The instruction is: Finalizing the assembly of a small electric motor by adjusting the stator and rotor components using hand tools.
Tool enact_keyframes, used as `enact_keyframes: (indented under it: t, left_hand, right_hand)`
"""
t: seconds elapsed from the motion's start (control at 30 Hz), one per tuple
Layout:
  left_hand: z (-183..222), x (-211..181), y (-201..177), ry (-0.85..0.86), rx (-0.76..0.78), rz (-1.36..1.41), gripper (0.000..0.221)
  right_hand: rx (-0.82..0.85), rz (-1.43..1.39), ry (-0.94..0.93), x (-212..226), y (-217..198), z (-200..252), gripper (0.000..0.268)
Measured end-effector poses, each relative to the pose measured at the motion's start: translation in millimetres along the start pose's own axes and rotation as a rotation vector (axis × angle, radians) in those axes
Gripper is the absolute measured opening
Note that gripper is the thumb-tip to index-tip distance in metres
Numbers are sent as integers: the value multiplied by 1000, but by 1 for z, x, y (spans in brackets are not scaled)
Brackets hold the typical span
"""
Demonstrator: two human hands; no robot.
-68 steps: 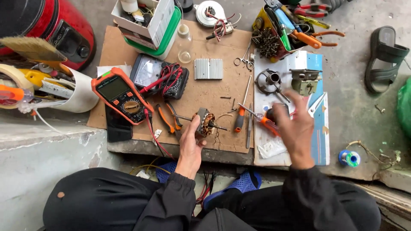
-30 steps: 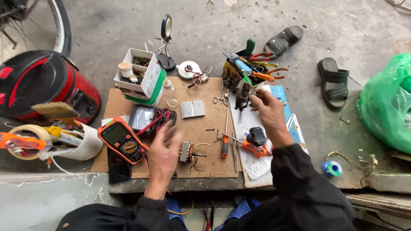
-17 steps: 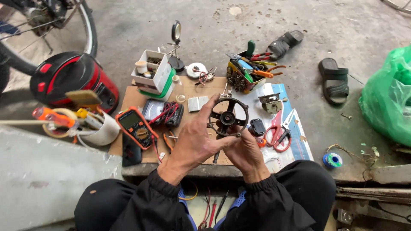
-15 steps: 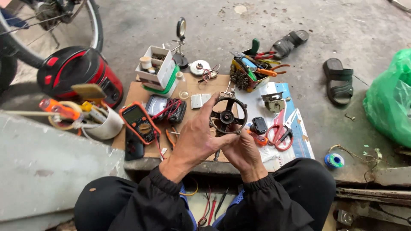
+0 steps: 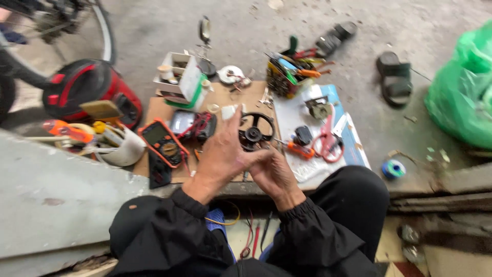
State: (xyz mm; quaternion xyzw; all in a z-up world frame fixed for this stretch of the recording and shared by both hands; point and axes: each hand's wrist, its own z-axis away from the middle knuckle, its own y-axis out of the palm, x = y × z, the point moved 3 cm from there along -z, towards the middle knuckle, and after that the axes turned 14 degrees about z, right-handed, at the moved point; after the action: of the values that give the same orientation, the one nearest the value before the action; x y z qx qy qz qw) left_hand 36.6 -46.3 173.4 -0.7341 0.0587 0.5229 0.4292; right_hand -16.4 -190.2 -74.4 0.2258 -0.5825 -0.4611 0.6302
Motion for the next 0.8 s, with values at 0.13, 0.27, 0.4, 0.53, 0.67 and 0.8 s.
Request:
enact_keyframes:
  t: [0.13, 0.27, 0.4, 0.53, 0.67, 0.8]
  left_hand:
    - [-33, 27, 0, 45, 75, 7, 125]
    - [-70, 23, -18, 252, 28, 114, 114]
    - [-102, 45, -17, 272, -29, 339, 112]
    - [-102, 62, -25, 113, -13, 391, 118]
    - [-86, 50, -46, 45, 0, 326, 118]
    - [-78, 82, -51, -43, -24, 366, 125]
  right_hand:
    - [-127, 214, -59, 20, 60, 42, 29]
    - [-332, 620, 84, 6, 73, 74, 49]
    - [-606, 772, 289, -19, 24, 95, 43]
    - [-860, 949, 102, -19, -41, 83, 51]
    - [-1343, 1043, -132, 30, -118, 74, 18]
    - [-1732, 1158, -32, 63, -216, 65, 42]
